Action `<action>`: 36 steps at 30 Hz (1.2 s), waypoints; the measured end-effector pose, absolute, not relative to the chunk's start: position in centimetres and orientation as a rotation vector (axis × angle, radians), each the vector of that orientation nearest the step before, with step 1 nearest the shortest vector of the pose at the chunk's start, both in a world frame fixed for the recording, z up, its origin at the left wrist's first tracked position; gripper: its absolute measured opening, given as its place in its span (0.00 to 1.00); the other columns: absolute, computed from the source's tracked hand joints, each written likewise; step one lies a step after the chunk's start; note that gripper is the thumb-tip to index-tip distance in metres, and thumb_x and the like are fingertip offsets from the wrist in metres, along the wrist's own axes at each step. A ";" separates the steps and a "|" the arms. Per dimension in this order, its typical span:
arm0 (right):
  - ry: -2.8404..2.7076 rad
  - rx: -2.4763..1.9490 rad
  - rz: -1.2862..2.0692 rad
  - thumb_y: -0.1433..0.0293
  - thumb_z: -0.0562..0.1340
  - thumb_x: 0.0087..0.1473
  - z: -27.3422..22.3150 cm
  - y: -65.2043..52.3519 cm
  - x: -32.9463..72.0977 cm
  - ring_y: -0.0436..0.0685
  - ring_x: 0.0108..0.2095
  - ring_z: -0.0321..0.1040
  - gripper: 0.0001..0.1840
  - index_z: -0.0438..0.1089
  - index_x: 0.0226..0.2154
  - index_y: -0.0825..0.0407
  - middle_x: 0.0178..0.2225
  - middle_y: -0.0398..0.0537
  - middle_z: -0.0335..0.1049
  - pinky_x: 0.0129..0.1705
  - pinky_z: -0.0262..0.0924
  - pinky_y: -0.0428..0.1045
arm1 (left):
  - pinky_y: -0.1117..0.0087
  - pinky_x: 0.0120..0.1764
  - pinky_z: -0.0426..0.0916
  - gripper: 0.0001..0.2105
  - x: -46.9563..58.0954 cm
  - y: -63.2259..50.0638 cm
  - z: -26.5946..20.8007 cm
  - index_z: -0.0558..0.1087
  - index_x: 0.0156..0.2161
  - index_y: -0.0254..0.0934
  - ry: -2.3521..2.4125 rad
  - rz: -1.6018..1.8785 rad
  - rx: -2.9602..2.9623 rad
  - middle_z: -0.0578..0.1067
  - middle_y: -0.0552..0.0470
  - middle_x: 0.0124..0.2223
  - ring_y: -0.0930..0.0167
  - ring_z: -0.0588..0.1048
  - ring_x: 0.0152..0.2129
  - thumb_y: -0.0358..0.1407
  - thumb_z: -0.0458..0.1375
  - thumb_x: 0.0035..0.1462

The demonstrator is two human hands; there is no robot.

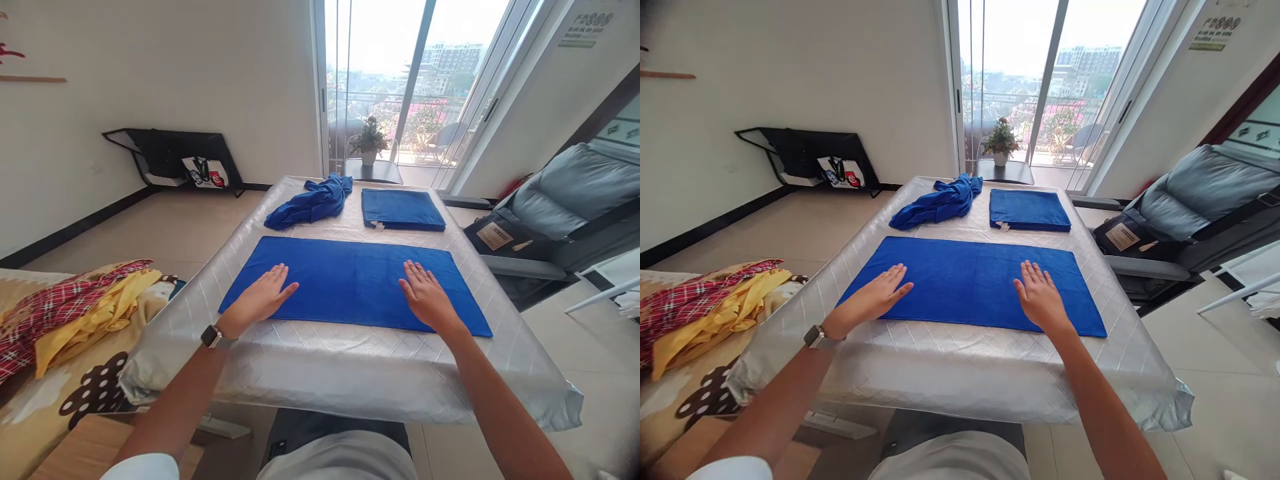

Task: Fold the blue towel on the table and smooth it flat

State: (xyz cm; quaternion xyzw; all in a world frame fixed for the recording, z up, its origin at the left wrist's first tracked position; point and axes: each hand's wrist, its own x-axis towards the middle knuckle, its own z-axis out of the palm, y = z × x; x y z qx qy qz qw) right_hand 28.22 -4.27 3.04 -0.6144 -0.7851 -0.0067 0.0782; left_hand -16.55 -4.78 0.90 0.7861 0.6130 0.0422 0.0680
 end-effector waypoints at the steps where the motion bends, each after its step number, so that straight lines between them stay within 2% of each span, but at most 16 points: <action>1: -2.402 -1.777 0.036 0.54 0.38 0.73 3.7 -3.0 25.6 0.59 0.75 0.40 0.37 0.49 0.75 0.54 0.75 0.51 0.45 0.75 0.39 0.60 | 0.55 0.71 0.49 0.42 -14.3 -3.4 1.5 0.55 0.73 0.28 1.748 0.164 2.441 0.53 0.38 0.75 0.60 0.52 0.73 0.60 0.33 0.70; 5: -2.465 -1.764 0.204 0.57 0.39 0.73 4.4 2.3 17.5 0.59 0.76 0.38 0.36 0.47 0.75 0.59 0.76 0.52 0.42 0.75 0.36 0.57 | 0.57 0.72 0.47 0.39 -5.3 2.4 2.6 0.56 0.73 0.27 1.522 0.262 2.618 0.53 0.36 0.75 0.61 0.50 0.73 0.57 0.33 0.72; 9: -2.419 -1.837 0.236 0.62 0.40 0.73 2.3 6.2 15.0 0.61 0.76 0.36 0.35 0.46 0.74 0.63 0.76 0.56 0.41 0.74 0.34 0.58 | 0.60 0.73 0.44 0.37 -0.1 7.0 1.3 0.54 0.73 0.24 1.563 0.293 2.583 0.52 0.36 0.75 0.62 0.49 0.73 0.52 0.31 0.74; 12: -2.385 -1.856 0.251 0.61 0.40 0.72 0.4 7.5 15.2 0.62 0.76 0.36 0.36 0.45 0.74 0.65 0.76 0.58 0.40 0.74 0.33 0.60 | 0.56 0.73 0.44 0.37 0.8 8.8 -0.4 0.54 0.73 0.23 1.597 0.270 2.521 0.52 0.36 0.75 0.60 0.49 0.73 0.50 0.30 0.74; 16: -2.366 -1.831 0.257 0.59 0.38 0.71 -1.0 8.0 15.5 0.63 0.76 0.34 0.37 0.44 0.75 0.62 0.76 0.57 0.39 0.74 0.32 0.62 | 0.53 0.73 0.44 0.35 0.3 9.3 -1.9 0.53 0.74 0.30 1.571 0.308 2.521 0.52 0.40 0.75 0.60 0.49 0.73 0.52 0.32 0.73; 21: -2.360 -1.811 0.292 0.60 0.39 0.72 -0.5 8.0 15.3 0.62 0.76 0.35 0.37 0.45 0.75 0.62 0.76 0.56 0.40 0.74 0.32 0.61 | 0.55 0.73 0.42 0.37 0.1 9.4 -1.7 0.52 0.74 0.26 1.591 0.261 2.496 0.51 0.38 0.76 0.61 0.48 0.74 0.53 0.29 0.73; 27: -2.400 -1.869 0.315 0.55 0.40 0.72 -0.1 7.9 20.8 0.61 0.76 0.34 0.39 0.43 0.75 0.61 0.77 0.54 0.36 0.75 0.31 0.59 | 0.52 0.72 0.43 0.37 -5.0 9.8 -1.2 0.52 0.75 0.33 1.654 0.178 2.447 0.50 0.40 0.76 0.59 0.48 0.74 0.55 0.33 0.73; 36: -2.071 -2.285 0.169 0.56 0.39 0.71 -1.1 8.3 39.0 0.65 0.76 0.37 0.40 0.44 0.75 0.63 0.76 0.59 0.39 0.75 0.36 0.62 | 0.49 0.71 0.44 0.38 -21.8 10.0 -1.8 0.49 0.74 0.26 2.126 0.148 2.157 0.49 0.35 0.76 0.56 0.48 0.73 0.53 0.34 0.72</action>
